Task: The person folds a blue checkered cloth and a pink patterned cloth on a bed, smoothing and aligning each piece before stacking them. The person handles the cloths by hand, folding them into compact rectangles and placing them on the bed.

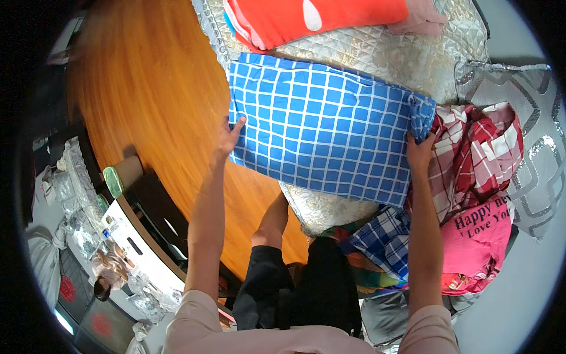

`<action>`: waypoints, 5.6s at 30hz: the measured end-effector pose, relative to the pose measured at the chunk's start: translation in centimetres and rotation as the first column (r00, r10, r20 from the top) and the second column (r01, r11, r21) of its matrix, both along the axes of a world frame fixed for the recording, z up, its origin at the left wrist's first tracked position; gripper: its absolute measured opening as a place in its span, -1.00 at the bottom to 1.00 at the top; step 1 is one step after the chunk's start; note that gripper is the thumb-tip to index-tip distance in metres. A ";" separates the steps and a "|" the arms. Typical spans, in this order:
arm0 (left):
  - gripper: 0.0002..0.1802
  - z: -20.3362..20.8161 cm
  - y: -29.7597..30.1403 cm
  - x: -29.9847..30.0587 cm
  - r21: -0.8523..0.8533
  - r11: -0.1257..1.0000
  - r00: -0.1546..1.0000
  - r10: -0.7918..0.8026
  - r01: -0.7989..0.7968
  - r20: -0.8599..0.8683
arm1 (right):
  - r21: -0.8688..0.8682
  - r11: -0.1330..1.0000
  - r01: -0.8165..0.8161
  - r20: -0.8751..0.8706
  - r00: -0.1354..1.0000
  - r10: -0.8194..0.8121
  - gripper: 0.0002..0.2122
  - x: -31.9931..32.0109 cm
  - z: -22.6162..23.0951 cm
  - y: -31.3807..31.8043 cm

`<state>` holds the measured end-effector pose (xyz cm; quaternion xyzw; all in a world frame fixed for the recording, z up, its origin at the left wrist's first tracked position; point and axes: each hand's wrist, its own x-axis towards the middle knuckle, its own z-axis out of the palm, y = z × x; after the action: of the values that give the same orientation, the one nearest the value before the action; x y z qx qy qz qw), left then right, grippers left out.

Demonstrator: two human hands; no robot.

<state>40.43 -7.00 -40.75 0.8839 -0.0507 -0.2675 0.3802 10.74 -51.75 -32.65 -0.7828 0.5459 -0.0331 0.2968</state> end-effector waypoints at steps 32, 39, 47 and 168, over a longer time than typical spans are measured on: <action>-0.38 -0.1 5.0 -8.7 -0.193 0.805 0.663 0.298 -0.561 -0.687 | -0.533 0.601 -0.596 -0.197 0.778 0.596 -0.43 6.7 3.3 -5.5; -0.36 1.4 3.5 -12.0 -0.425 0.214 0.475 0.344 -0.880 -0.810 | -0.198 0.963 -0.182 -0.120 0.980 0.160 -0.34 -6.1 4.3 10.4; -0.44 2.9 0.2 -14.3 -0.399 0.229 0.459 0.374 -0.888 -0.806 | 0.344 0.936 0.068 -0.133 0.991 -0.023 -0.17 -7.3 4.9 7.3; -0.73 12.3 12.7 -18.2 -0.259 0.947 0.961 -0.231 0.187 -0.151 | 0.684 0.700 -0.203 0.285 0.958 -0.001 -0.81 -21.6 12.2 9.0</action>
<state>22.24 5.74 -28.45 0.7926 -0.1423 -0.3767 0.4578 -10.84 -42.76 -20.44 -0.6265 0.4279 0.0913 0.6451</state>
